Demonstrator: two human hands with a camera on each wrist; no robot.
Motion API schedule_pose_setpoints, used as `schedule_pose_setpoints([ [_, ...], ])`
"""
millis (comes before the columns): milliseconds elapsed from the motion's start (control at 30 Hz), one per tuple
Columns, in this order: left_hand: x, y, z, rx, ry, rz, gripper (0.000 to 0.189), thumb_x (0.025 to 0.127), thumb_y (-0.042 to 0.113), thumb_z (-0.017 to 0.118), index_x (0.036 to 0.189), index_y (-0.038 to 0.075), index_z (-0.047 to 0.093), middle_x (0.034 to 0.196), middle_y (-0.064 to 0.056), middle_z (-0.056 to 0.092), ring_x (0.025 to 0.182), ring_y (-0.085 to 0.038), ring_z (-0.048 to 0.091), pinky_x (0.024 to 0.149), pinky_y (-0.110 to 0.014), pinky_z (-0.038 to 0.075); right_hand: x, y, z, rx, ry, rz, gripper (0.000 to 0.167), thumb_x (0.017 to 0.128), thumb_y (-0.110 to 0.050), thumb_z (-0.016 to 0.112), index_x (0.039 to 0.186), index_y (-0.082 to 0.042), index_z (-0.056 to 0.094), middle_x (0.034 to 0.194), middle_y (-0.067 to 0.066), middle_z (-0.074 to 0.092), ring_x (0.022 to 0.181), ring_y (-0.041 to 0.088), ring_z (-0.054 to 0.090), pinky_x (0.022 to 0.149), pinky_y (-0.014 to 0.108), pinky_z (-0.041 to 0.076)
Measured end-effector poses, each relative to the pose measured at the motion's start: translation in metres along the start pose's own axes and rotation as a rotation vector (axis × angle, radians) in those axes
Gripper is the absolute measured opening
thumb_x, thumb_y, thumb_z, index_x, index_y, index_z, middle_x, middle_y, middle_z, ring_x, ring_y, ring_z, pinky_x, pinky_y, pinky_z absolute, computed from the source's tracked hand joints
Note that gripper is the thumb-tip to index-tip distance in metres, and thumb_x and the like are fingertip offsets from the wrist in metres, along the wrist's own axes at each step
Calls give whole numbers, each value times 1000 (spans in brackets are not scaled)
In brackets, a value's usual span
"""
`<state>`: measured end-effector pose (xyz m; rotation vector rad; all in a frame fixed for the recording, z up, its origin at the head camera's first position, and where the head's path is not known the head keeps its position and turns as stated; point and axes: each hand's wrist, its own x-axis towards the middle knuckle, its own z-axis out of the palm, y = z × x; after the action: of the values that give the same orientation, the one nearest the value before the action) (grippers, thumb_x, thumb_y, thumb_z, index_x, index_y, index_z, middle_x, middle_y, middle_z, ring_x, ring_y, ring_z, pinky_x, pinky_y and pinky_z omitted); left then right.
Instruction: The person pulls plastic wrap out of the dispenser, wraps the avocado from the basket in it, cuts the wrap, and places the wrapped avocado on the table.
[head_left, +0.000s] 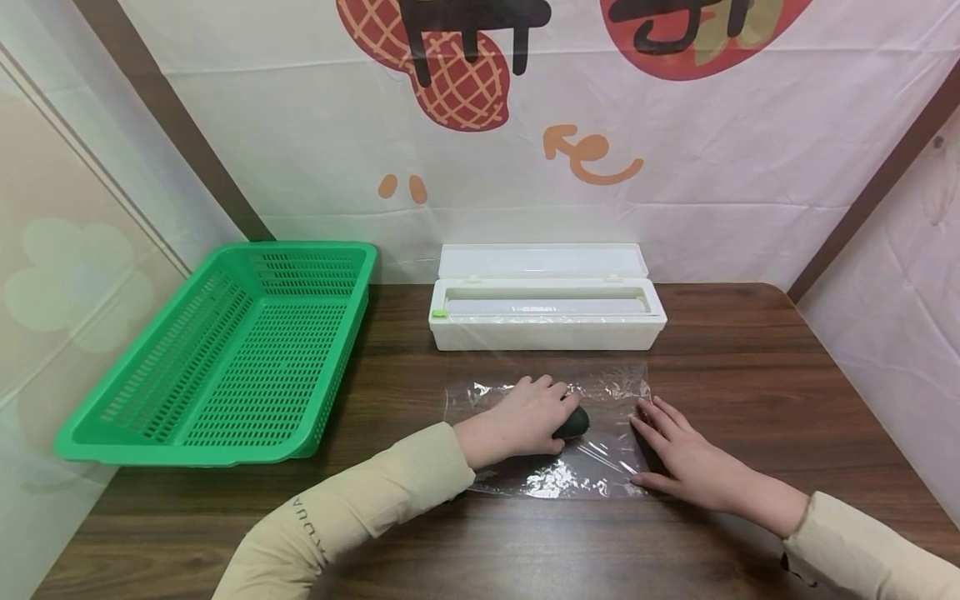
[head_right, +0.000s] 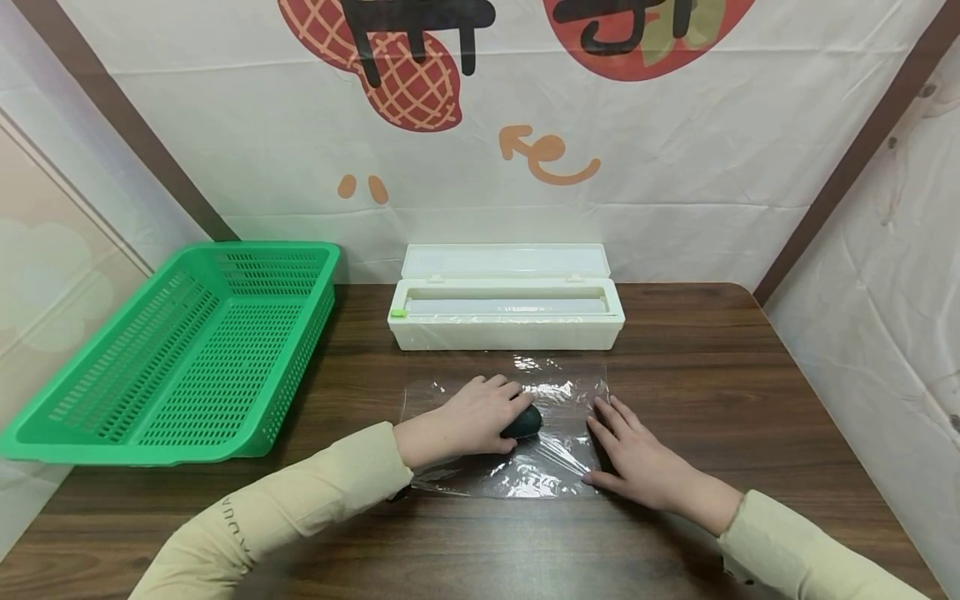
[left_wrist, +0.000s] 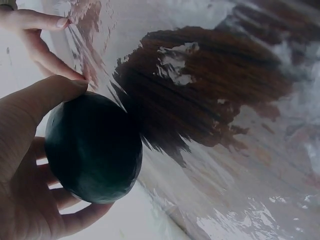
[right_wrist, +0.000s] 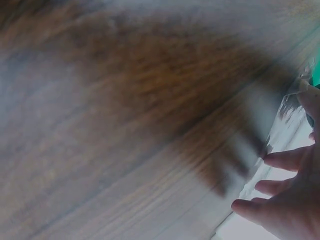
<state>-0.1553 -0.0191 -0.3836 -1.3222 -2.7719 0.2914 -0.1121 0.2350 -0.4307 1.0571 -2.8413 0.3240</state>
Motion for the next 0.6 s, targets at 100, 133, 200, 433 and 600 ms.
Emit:
schedule_pose_setpoints([
  [100, -1, 0, -1, -8, -4, -4, 56, 74, 46, 68, 118, 14, 55, 102, 0, 59, 87, -17, 53, 64, -28, 43, 0, 0, 0, 11, -16, 8, 73, 80, -44, 66, 128, 7, 45, 136, 27, 35, 125, 45, 29, 96, 53, 34],
  [133, -1, -1, -1, -9, -6, -5, 56, 74, 46, 68, 118, 14, 55, 102, 0, 59, 87, -17, 53, 64, -28, 43, 0, 0, 0, 16, -19, 10, 73, 80, -43, 66, 128, 8, 45, 135, 27, 36, 125, 44, 30, 96, 53, 34],
  [200, -1, -1, -1, -15, -11, -9, 56, 74, 46, 68, 118, 13, 55, 102, 0, 59, 87, -16, 53, 64, -27, 43, 0, 0, 0, 19, -23, 12, 74, 80, -42, 66, 129, 8, 43, 135, 27, 37, 124, 43, 32, 96, 52, 34],
  [433, -1, -4, -2, -27, -16, -17, 59, 75, 48, 66, 121, 12, 54, 103, 0, 59, 86, -15, 52, 63, -27, 43, -1, 2, -3, 22, -6, -2, 72, 81, -40, 66, 128, 9, 41, 134, 25, 38, 123, 42, 34, 96, 51, 35],
  [600, -2, -6, -3, -38, -9, -19, 57, 74, 49, 66, 117, 13, 56, 100, 0, 59, 84, -15, 52, 62, -26, 42, -1, 4, -5, 29, -11, 7, 71, 82, -42, 64, 129, 7, 42, 135, 23, 39, 124, 39, 35, 96, 50, 36],
])
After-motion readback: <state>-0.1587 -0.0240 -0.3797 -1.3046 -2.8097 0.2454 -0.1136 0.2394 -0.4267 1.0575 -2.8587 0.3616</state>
